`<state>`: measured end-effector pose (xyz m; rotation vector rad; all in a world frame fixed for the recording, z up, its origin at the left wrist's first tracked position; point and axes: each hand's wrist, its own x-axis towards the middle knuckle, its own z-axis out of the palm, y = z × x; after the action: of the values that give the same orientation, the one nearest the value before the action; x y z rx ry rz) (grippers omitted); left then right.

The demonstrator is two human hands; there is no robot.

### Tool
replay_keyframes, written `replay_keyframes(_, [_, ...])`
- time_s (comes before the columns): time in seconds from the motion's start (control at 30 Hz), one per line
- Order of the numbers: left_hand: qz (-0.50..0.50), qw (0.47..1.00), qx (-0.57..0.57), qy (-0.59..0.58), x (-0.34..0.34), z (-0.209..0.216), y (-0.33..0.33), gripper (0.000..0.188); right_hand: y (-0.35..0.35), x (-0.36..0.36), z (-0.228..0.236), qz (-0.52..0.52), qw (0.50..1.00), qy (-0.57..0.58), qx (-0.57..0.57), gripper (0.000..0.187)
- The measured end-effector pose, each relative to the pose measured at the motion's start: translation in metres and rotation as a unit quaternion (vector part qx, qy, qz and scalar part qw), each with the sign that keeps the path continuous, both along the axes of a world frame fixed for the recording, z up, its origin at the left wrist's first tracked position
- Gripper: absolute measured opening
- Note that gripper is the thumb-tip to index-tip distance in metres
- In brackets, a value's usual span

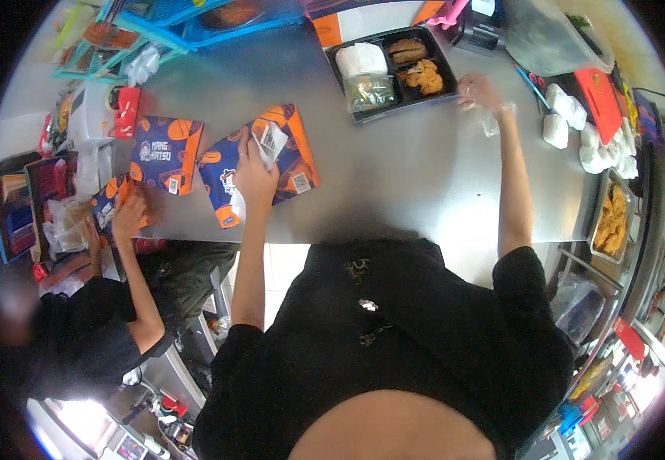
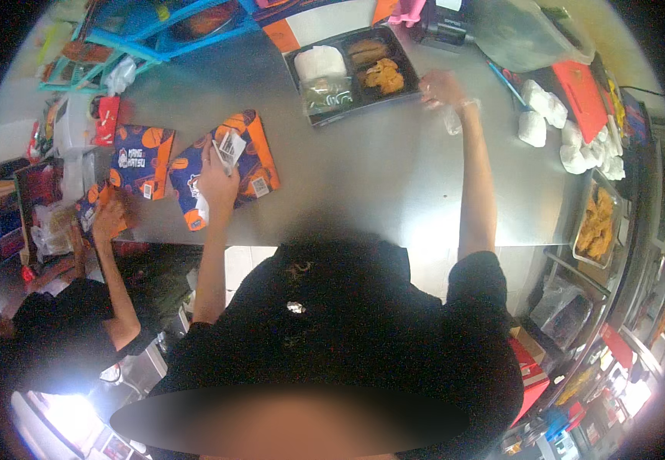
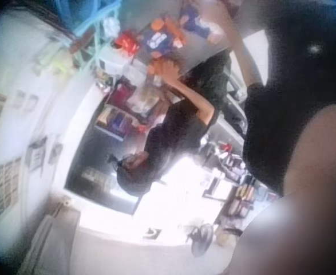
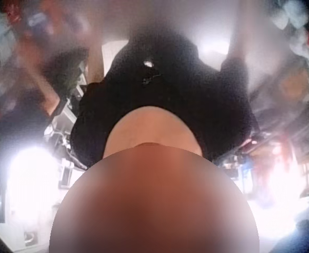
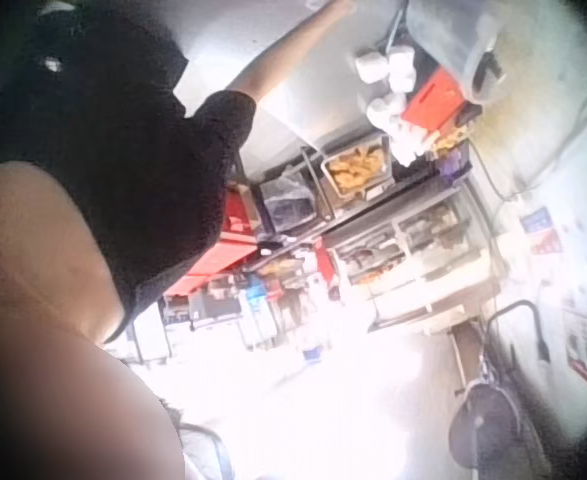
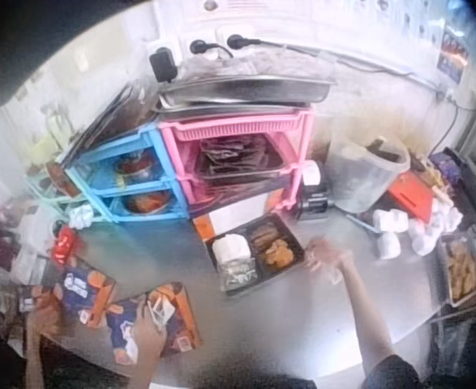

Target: The person assembles bento boxes by cutting fried chicken on a red cutting board and placing the pieces into compartmentalized trays alongside rice and side items. The person then closes the boxes and arranges them on the counter.

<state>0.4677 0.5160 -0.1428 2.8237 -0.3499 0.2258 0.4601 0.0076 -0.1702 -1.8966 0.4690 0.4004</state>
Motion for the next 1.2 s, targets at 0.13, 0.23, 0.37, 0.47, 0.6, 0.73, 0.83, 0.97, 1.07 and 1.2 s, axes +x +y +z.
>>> replay_keyframes(0.13, [-0.017,1.0,0.003,-0.024,0.001,0.004,0.004,0.057,0.009,0.017,-0.001,0.129,0.971,-0.062,-0.189,0.01])
replay_keyframes(0.23, [0.044,0.998,0.049,0.011,0.003,0.011,0.028,0.063,0.026,0.009,0.006,0.208,0.869,-0.229,-0.387,0.009])
replay_keyframes(0.37, [0.175,0.982,0.002,0.074,-0.015,0.017,0.08,0.073,0.059,-0.037,0.004,-0.123,0.967,-0.131,-0.18,0.022])
replay_keyframes(0.47, [0.174,0.975,-0.106,0.087,-0.027,0.011,0.1,0.073,0.09,-0.06,-0.012,-0.159,0.944,-0.223,-0.183,0.028])
replay_keyframes(0.6, [0.133,0.979,-0.121,0.1,-0.039,0.006,0.088,0.072,0.131,-0.066,-0.026,-0.275,0.91,-0.19,-0.247,0.029])
replay_keyframes(0.73, [0.124,0.977,-0.145,0.099,-0.062,0.01,0.047,0.071,0.158,-0.062,-0.013,-0.433,0.853,-0.213,-0.201,0.029])
replay_keyframes(0.83, [0.122,0.97,-0.183,0.104,-0.071,0.013,0.032,0.07,0.156,-0.066,0.007,-0.459,0.845,-0.213,-0.174,0.028])
replay_keyframes(0.97, [0.092,0.964,-0.213,0.126,-0.069,0.014,0.034,0.069,0.145,-0.084,0.028,-0.554,0.799,-0.224,0.065,0.029])
replay_keyframes(1.07, [0.079,0.967,-0.211,0.117,-0.065,0.013,0.038,0.069,0.147,-0.1,0.039,-0.49,0.834,-0.254,-0.009,0.03])
replay_keyframes(1.2, [0.074,0.971,-0.201,0.109,-0.064,0.015,0.04,0.071,0.167,-0.109,0.05,-0.504,0.836,-0.213,0.045,0.027])
